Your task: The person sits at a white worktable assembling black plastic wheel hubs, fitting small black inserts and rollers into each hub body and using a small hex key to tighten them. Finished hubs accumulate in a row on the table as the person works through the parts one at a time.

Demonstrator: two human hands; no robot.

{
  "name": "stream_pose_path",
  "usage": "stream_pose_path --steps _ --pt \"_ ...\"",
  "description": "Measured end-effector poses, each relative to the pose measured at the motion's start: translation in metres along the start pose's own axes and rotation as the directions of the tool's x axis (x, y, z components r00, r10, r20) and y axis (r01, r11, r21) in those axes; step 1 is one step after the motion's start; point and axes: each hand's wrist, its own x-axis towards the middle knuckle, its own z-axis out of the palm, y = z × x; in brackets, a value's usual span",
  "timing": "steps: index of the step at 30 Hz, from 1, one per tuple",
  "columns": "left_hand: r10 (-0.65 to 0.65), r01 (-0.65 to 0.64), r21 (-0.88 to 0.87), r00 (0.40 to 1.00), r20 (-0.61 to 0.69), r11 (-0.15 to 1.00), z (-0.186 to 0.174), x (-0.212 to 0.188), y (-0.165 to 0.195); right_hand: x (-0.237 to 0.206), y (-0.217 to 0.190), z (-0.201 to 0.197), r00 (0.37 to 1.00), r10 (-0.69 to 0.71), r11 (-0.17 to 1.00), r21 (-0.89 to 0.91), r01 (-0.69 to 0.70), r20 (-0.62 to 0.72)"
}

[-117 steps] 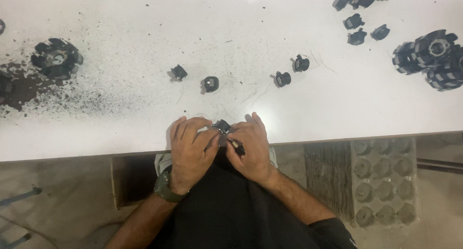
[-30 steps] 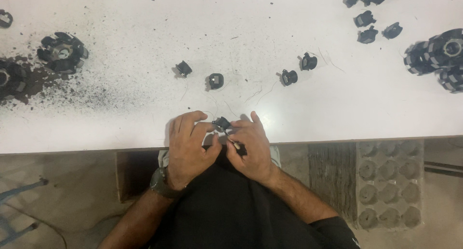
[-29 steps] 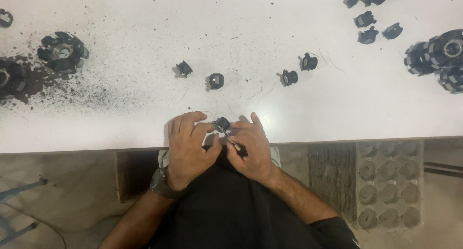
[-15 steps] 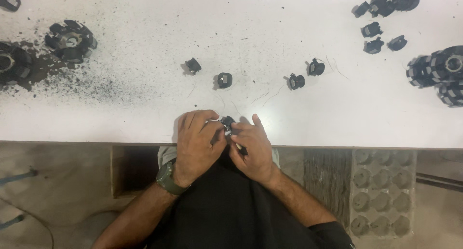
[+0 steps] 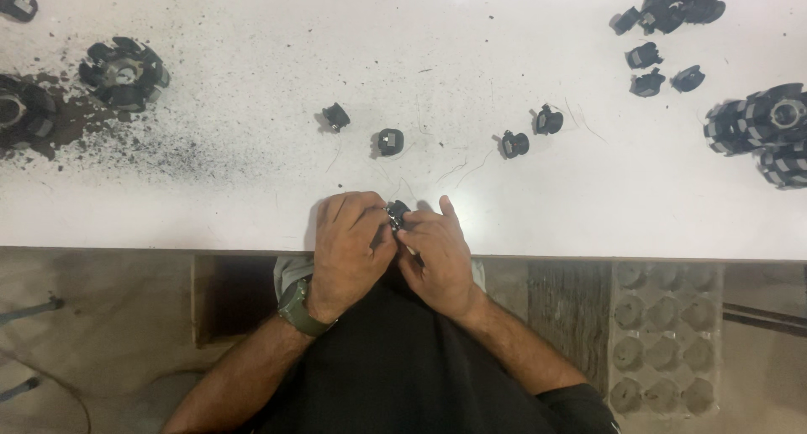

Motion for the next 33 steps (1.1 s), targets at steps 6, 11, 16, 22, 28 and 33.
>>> stream_pose_path --steps 6,11,16,22,28,33 --pt "-0.040 0.040 0.074 0.999 0.000 0.996 -0.010 0.003 0.008 0.002 -0.001 -0.012 1.000 0.027 0.999 -0.020 -0.027 0.010" --pt "0.002 -0.006 0.104 0.999 0.033 0.995 -0.026 0.015 -0.003 0.012 0.005 -0.036 0.992 0.128 0.972 -0.197 -0.125 0.005" --pt "-0.053 0.058 -0.019 0.975 0.214 0.998 -0.023 0.031 -0.007 0.028 -0.001 -0.027 0.963 0.215 0.962 -0.206 -0.180 0.164" --pt "-0.049 0.052 -0.001 0.958 0.283 0.999 -0.024 0.035 -0.004 0.023 0.000 -0.023 0.970 0.192 0.966 -0.201 -0.161 0.148" --pt "-0.037 0.049 -0.080 0.990 0.138 0.996 -0.020 0.028 0.002 0.018 0.006 -0.024 0.975 0.189 0.969 -0.184 -0.165 0.117" --pt "0.257 -0.273 0.118 0.956 0.140 0.955 -0.022 0.024 0.002 0.018 0.006 -0.025 0.971 0.207 0.967 -0.173 -0.185 0.121"
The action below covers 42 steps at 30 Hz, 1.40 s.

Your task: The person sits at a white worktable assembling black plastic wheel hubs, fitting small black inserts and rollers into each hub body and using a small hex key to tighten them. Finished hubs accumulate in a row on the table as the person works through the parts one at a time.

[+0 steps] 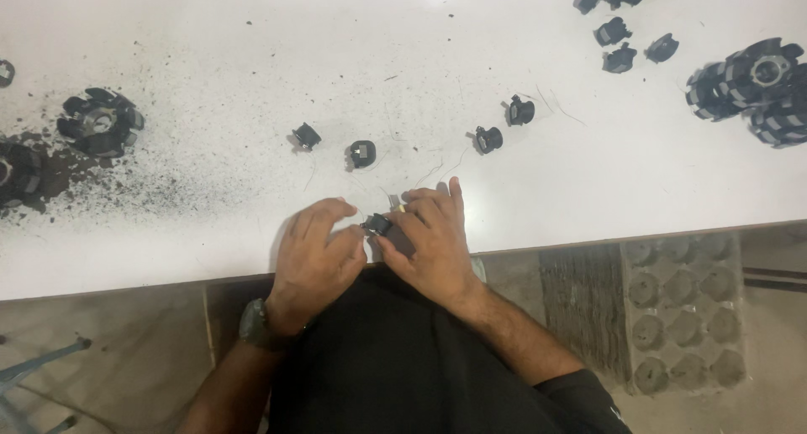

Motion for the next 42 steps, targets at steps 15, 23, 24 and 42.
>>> stream_pose_path --steps 15,23,24,42 --pt "-0.486 0.531 -0.210 0.843 0.232 0.821 -0.011 0.007 0.014 -0.001 -0.006 -0.014 0.995 0.000 1.000 0.020 -0.002 0.102" --pt "-0.489 0.532 -0.296 0.847 0.208 0.794 0.010 -0.006 0.012 -0.028 -0.010 0.012 0.970 -0.067 0.943 0.302 0.138 -0.233" --pt "-0.462 0.495 -0.323 0.869 0.176 0.807 0.012 -0.008 0.012 -0.032 -0.011 0.016 0.975 -0.052 0.945 0.304 0.118 -0.216" --pt "-0.462 0.482 -0.437 0.872 0.161 0.759 0.022 -0.014 0.013 -0.030 -0.005 0.028 0.972 -0.110 0.964 0.215 0.155 -0.205"
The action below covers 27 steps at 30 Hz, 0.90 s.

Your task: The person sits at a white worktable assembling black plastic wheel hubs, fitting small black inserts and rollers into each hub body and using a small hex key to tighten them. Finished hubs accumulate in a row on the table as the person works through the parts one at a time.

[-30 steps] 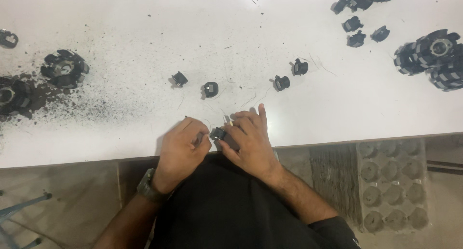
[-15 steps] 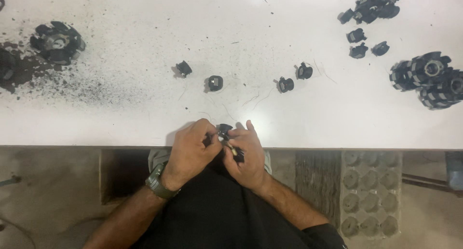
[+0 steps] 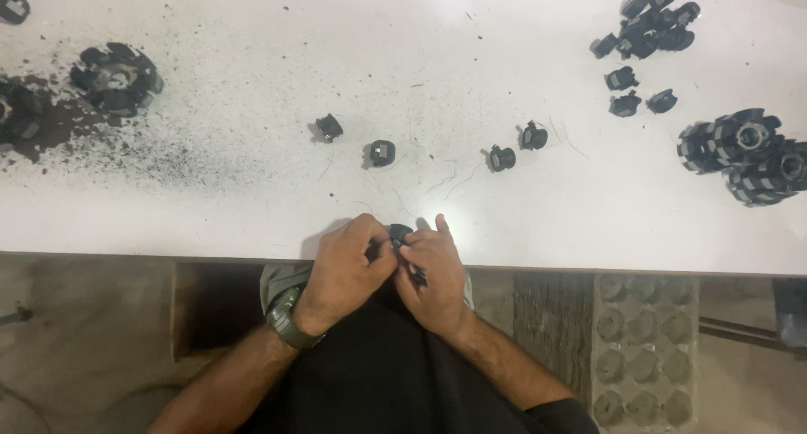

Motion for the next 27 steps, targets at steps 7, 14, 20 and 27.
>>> stream_pose_path --steps 7,14,20,27 --pt "0.342 -0.252 0.430 0.929 -0.144 0.867 -0.022 0.055 0.014 0.020 0.036 -0.041 0.981 0.101 0.985 -0.120 -0.122 -0.168" --pt "0.050 -0.112 0.667 0.993 0.111 0.736 -0.013 0.094 0.015 0.017 0.044 -0.065 0.962 0.185 0.974 -0.092 -0.206 -0.201" --pt "0.338 -0.387 0.426 0.922 0.189 0.818 0.001 0.047 0.009 0.026 0.022 -0.062 0.980 0.185 0.959 -0.229 -0.166 0.066" --pt "0.387 -0.457 0.400 0.888 0.248 0.794 -0.001 0.019 0.006 0.037 0.017 -0.057 0.940 0.173 0.971 -0.209 -0.113 0.295"
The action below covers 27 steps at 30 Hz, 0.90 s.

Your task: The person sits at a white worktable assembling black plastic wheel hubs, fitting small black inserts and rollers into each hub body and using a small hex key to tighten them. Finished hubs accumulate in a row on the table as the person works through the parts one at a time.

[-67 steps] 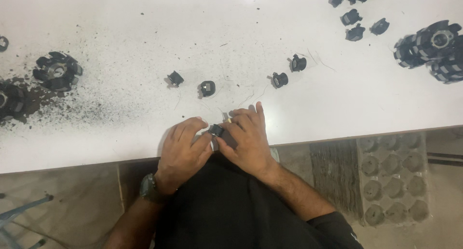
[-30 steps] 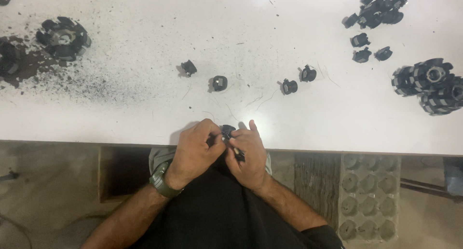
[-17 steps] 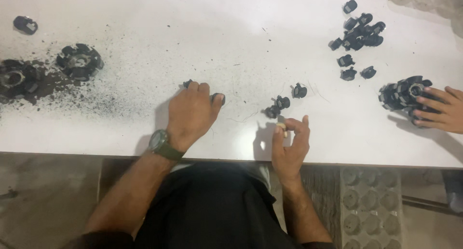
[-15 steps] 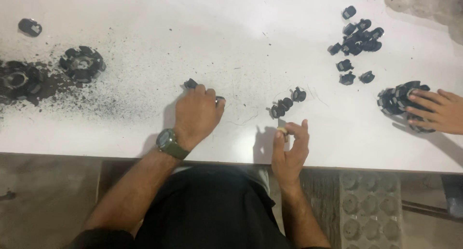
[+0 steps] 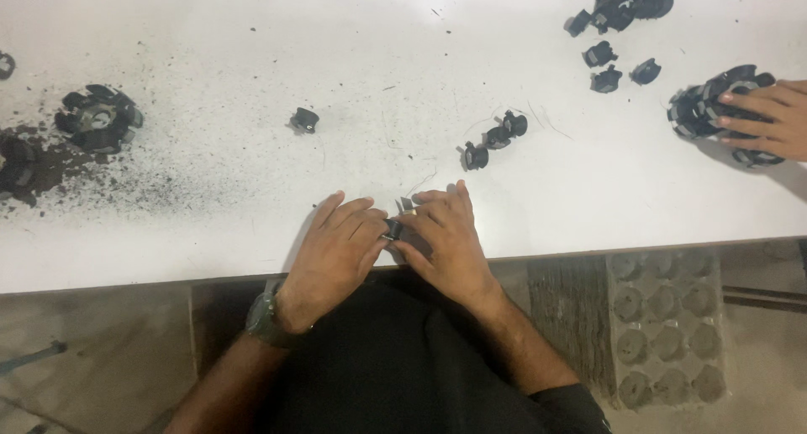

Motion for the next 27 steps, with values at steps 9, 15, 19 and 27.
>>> stream_pose_path --steps 9,15,19,27 --pt "-0.073 0.078 0.020 0.981 -0.180 0.997 -0.002 -0.020 0.005 -0.010 -0.018 0.021 0.983 0.040 0.995 -0.081 -0.055 -0.178" --pt "-0.126 0.126 -0.020 0.953 -0.275 0.992 0.007 -0.033 0.001 -0.024 -0.017 0.031 0.956 -0.107 0.988 0.074 0.132 -0.274" --pt "-0.136 0.123 -0.063 0.946 -0.293 0.990 0.006 -0.034 0.003 -0.022 -0.016 0.038 0.965 -0.098 0.979 0.150 0.138 -0.245" --pt "-0.114 0.106 -0.043 0.957 -0.267 0.993 0.008 -0.036 0.001 -0.016 -0.018 0.037 0.966 -0.170 0.977 0.091 0.191 -0.193"
